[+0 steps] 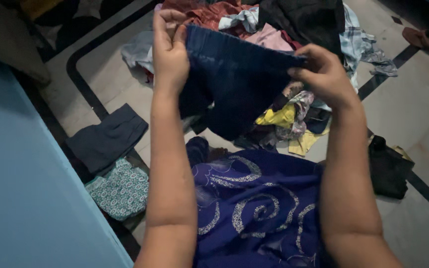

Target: The person sorts through a pile of clothing on the floor, picking up and unfolding various garments including shorts, shirts, and patterned fabrics before setting them aside.

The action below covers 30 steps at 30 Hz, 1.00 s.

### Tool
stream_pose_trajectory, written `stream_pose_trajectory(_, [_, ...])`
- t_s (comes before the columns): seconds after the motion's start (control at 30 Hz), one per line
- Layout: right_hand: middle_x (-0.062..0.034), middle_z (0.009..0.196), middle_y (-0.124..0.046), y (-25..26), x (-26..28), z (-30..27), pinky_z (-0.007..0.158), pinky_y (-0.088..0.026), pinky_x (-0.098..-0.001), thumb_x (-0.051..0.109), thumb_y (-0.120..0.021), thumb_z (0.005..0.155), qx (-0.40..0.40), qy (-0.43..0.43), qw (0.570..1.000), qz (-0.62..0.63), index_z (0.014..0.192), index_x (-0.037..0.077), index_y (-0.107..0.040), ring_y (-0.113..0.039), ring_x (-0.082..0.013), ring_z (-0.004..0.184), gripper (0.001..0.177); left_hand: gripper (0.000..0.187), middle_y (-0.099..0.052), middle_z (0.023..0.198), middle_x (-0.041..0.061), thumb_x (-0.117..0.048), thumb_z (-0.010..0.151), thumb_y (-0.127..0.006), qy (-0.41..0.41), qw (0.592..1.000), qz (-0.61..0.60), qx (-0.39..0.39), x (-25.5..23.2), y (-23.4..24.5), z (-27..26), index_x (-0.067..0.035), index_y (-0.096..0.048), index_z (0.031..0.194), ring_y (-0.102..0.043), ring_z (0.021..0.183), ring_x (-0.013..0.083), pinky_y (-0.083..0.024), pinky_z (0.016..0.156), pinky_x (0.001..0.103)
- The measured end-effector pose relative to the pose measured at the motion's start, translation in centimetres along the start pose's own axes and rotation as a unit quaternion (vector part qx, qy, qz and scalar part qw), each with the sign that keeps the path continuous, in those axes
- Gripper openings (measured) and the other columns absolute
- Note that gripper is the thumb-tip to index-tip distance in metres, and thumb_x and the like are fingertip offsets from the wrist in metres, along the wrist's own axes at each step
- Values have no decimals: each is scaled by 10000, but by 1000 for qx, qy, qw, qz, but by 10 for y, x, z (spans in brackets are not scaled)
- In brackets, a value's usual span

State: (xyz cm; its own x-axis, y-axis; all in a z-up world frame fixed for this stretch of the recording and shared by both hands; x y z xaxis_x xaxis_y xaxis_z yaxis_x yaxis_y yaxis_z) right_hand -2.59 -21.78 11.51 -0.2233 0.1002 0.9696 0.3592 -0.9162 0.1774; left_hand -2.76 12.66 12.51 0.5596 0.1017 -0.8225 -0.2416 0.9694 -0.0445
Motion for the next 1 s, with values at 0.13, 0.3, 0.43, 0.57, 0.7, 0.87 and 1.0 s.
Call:
stream_pose_trajectory(0.13, [-71,1034,-676,20,28,-23,967,-573,-317,-38,-743,949,59,35,991,110,1148,37,-638,-680,-151,1012,237,200,-635,1156,5,-160,1097,-659,118,983,-109,93,-3,14,3,-96,-588,1273,-601,1075,106,-489,972,255])
stream_pose_trajectory(0.3, [-145,1103,-719,37,34,-28,851,-588,-304,-97,-674,885,124,50,950,283,1282,29,-624,-728,-197,978,419,422,-750,1019,4,-284,849,-865,246,884,-173,359,-29,0,-7,-56,-720,1173,-708,945,105,-570,925,260])
stream_pose_trajectory(0.43, [-147,1072,-728,40,30,-27,877,-596,-305,-79,-700,877,121,71,935,326,1333,24,-620,-737,-204,953,474,356,-734,1022,-4,-172,878,-890,204,880,-211,374,-39,-16,-4,-18,-707,1141,-678,948,90,-539,914,262])
stream_pose_trajectory(0.57, [-51,1112,-637,45,27,-21,906,-544,-279,-82,-653,871,-23,14,998,53,1432,44,-596,-653,-139,1013,579,321,-760,993,-10,-94,820,-848,211,932,11,294,-17,-31,3,-57,-715,1110,-717,922,82,-578,848,268])
stream_pose_trajectory(0.7, [-36,1025,-669,47,18,-17,805,-497,-253,-79,-559,815,-79,-57,991,-90,1188,61,-714,-627,-136,918,427,335,-772,1011,4,52,767,-789,202,933,54,293,-4,-47,4,-70,-760,1078,-713,942,114,-568,872,276])
stream_pose_trajectory(0.87, [-70,943,-660,53,35,-28,955,-474,-312,-87,-570,740,37,59,997,-35,810,26,-689,-621,-187,1012,179,274,-761,1002,32,112,770,-762,176,873,-60,452,-35,-51,-3,-41,-770,997,-706,984,144,-586,923,296])
stream_pose_trajectory(1.0, [-56,1108,-621,36,49,-19,1208,-423,-363,-28,-502,582,126,130,983,23,751,49,-670,-569,-222,1274,250,289,-757,1041,21,113,769,-732,96,819,-150,546,-49,-83,-8,-45,-748,1010,-706,1049,138,-573,988,298])
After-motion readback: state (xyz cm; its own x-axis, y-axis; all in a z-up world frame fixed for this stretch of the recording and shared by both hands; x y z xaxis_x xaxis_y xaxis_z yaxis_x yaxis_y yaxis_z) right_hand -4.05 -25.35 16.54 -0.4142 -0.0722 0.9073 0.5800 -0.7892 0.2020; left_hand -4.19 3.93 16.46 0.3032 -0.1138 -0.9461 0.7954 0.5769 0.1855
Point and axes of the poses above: each hand's wrist, its own z-axis towards the middle knuckle, its own y-axis out of the back of the hand, x = y × z, the point moved 3 cm from there along z, towards the middle knuckle
